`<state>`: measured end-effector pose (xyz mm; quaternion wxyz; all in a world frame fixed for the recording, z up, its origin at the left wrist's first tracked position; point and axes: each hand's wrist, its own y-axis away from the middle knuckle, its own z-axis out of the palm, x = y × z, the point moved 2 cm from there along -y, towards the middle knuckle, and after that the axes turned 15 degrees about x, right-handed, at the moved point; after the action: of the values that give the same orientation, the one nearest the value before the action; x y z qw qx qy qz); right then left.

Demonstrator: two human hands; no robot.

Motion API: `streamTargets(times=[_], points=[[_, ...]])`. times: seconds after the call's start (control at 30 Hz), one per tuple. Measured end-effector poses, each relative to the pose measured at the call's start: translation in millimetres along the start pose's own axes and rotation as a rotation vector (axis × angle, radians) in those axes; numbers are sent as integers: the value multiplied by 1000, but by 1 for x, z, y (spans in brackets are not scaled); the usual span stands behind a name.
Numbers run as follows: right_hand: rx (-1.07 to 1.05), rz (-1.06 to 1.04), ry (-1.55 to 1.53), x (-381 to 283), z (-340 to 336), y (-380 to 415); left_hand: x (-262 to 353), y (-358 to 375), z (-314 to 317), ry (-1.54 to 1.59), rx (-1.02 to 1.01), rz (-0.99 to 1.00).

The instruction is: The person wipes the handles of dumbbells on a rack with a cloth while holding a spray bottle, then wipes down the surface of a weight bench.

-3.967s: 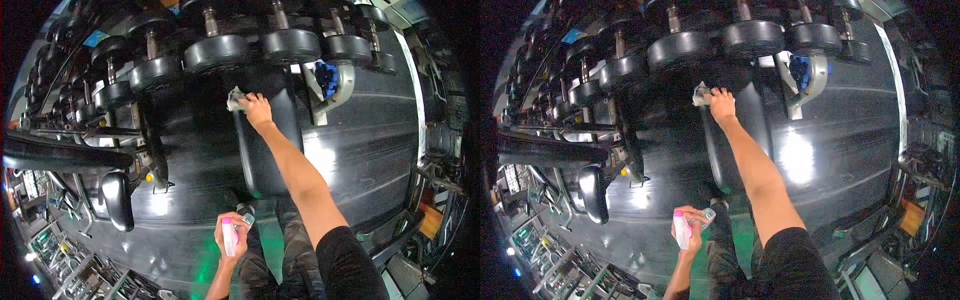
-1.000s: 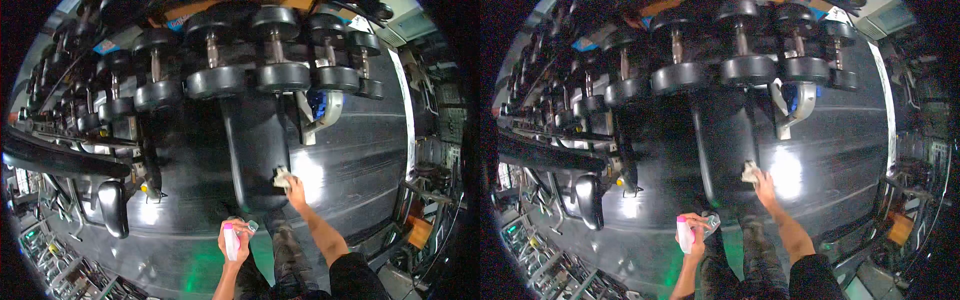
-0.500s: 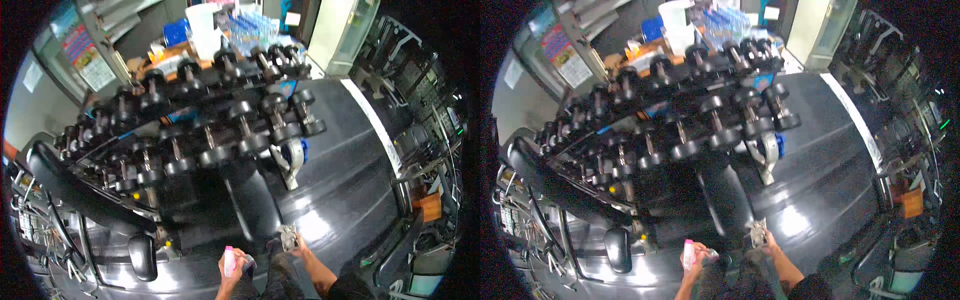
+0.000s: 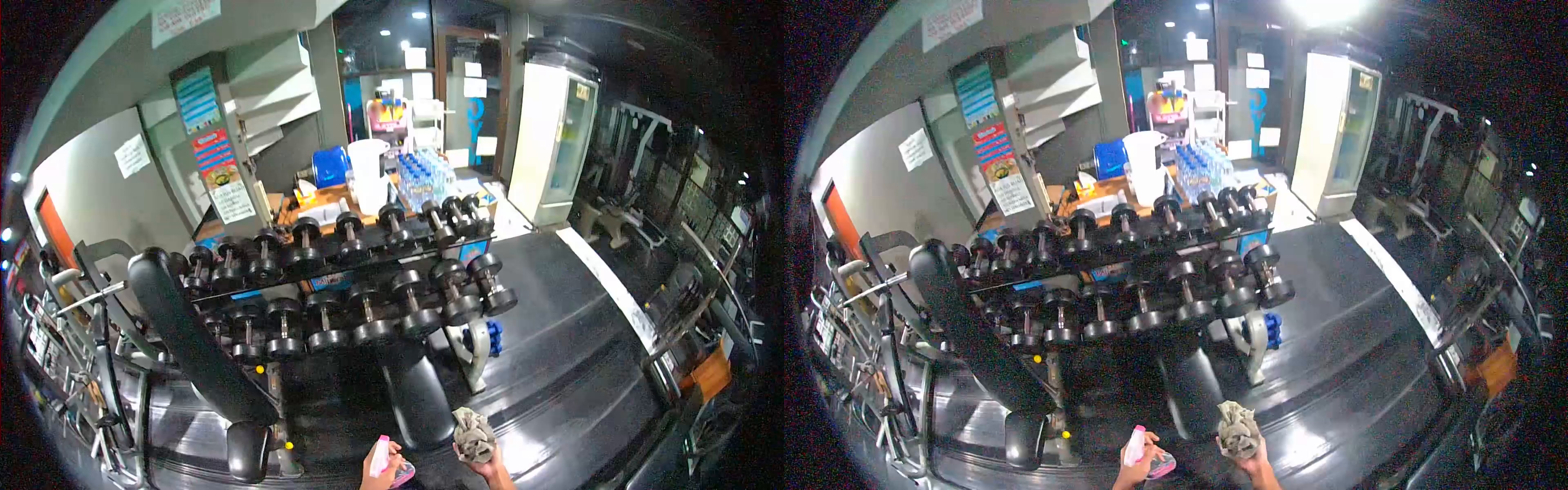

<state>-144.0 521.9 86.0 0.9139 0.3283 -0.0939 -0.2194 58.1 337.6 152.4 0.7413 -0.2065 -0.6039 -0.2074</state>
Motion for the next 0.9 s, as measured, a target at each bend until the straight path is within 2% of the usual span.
streamTargets(times=[0.07,0.17,0.33,0.43,0.5,0.53,0.57,0.63,0.77,0.9], points=[[1,16,30,-14,1,10,13,10,18,-23,-2,76],[-13,-18,107,-48,-13,26,17,33,52,43,70,-9],[-30,10,62,-97,-35,87,8,76,129,71,-36,-44],[58,-54,193,-121,-23,155,7,98,171,86,-59,-47],[98,-22,125,-148,-30,186,14,109,195,94,-99,-104],[154,-60,251,-168,-43,194,17,113,204,75,-108,-97],[208,-93,375,-181,-54,201,21,117,212,66,-108,-105],[130,-2,279,-195,-39,214,32,121,224,75,-94,-121],[102,-34,137,-217,-29,197,39,126,235,5,-95,-36],[21,-135,143,-208,-12,190,41,125,239,46,-63,-51]])
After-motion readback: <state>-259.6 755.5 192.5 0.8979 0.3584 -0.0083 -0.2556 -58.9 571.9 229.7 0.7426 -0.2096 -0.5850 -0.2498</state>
